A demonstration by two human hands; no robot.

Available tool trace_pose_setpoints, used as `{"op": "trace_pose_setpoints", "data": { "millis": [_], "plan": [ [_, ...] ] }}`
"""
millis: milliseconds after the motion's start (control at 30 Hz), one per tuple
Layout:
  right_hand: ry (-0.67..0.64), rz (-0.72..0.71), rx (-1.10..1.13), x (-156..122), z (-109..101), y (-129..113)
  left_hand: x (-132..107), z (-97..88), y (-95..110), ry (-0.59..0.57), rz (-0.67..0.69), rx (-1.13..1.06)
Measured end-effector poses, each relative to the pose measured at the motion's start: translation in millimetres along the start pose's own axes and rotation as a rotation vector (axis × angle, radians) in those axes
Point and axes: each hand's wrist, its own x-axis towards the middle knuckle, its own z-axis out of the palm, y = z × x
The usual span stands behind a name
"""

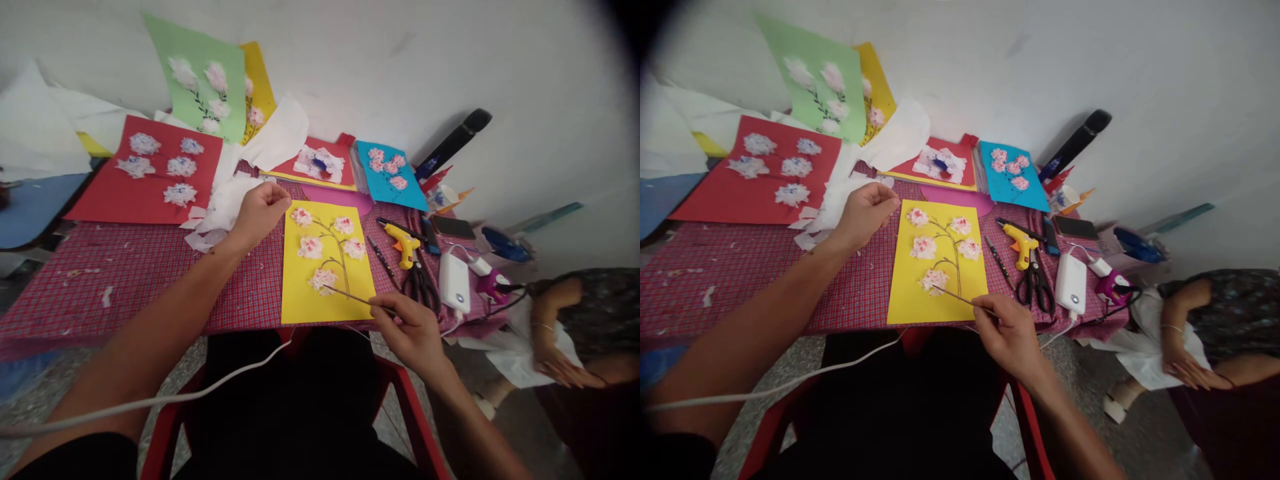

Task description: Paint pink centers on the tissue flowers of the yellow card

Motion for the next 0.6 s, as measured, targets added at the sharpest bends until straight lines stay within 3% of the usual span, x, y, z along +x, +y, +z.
{"op": "trace_pose_setpoints", "data": {
  "millis": [400,600],
  "plan": [
    [0.007,-0.087,0.008,6.2,9.1,-4.7,2.4,0.1,-4.4,0.002,0.0,-0.001],
    [0.059,-0.067,0.002,16.7,3.2,-4.4,3.7,-0.5,-8.0,-0.002,0.002,0.003]
  ]
}}
